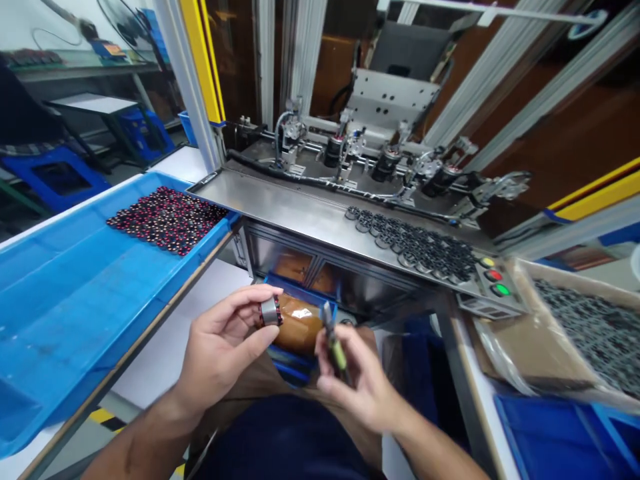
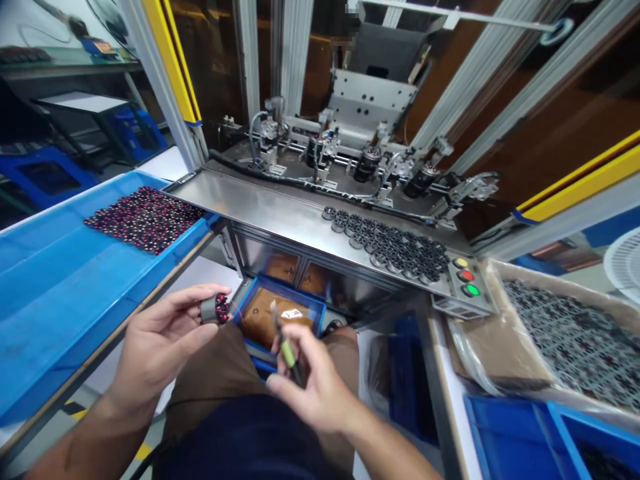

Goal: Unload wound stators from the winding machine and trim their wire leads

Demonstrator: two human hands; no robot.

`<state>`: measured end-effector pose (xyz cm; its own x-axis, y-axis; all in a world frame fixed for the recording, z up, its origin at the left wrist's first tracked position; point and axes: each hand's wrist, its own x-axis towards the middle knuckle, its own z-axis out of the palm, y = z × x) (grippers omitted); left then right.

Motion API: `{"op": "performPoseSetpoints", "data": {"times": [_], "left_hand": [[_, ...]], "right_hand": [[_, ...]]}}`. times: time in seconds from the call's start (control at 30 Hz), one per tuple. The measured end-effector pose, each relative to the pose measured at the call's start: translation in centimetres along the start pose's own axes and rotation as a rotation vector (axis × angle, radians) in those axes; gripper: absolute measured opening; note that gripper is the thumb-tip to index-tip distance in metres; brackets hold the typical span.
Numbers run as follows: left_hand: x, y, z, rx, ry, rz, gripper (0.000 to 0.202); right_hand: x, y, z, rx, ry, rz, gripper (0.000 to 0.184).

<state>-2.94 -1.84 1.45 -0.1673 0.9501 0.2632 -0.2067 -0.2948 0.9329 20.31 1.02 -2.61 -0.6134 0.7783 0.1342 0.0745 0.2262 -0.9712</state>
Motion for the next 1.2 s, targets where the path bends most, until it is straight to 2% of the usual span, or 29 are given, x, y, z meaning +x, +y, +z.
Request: {"op": "performPoseSetpoints", "data": {"times": [0.07, 0.17, 0.3, 0.5, 0.87, 1.0, 1.2], "left_hand": [[0.1, -0.2, 0.8, -0.018, -0.054, -0.015, 0.037], [0.2, -0.4, 1.9, -0.040, -0.121, -0.030, 0.037], [0.3, -0.4, 2.9, -0.026, -0.158, -0.045, 0.038], [0.1, -0.2, 2.9, 0.005, -0.157, -0.043, 0.040], [0.0, -0.2, 3.1, 0.039, -0.146, -0.052, 0.039], [0.0, -0.6, 2.9, 0.035, -0.149, -0.042, 0.040], [-0.3, -1.0, 2.7, 0.036, -0.135, 0.097, 0.027]], "right_hand": [[-2.3, 0.3, 1.8, -0.057, 0.003, -0.083, 0.056], [-2.9, 0.4, 2.4, -0.145, 0.054, -0.229, 0.075], [-2.0, 0.0, 1.5, -0.218, 0.094, -0.272, 0.075], [-1.1, -0.4, 1.6, -0.150, 0.060, -0.341, 0.077], [-1.2, 0.6, 1.9, -0.172, 0.125, -0.378, 0.079], [-1.6, 0.8, 1.9, -0.210, 0.145, -0.334, 0.078], [-1.9, 0.3, 1.8, -0.210, 0.112, -0.324, 0.082]]}}
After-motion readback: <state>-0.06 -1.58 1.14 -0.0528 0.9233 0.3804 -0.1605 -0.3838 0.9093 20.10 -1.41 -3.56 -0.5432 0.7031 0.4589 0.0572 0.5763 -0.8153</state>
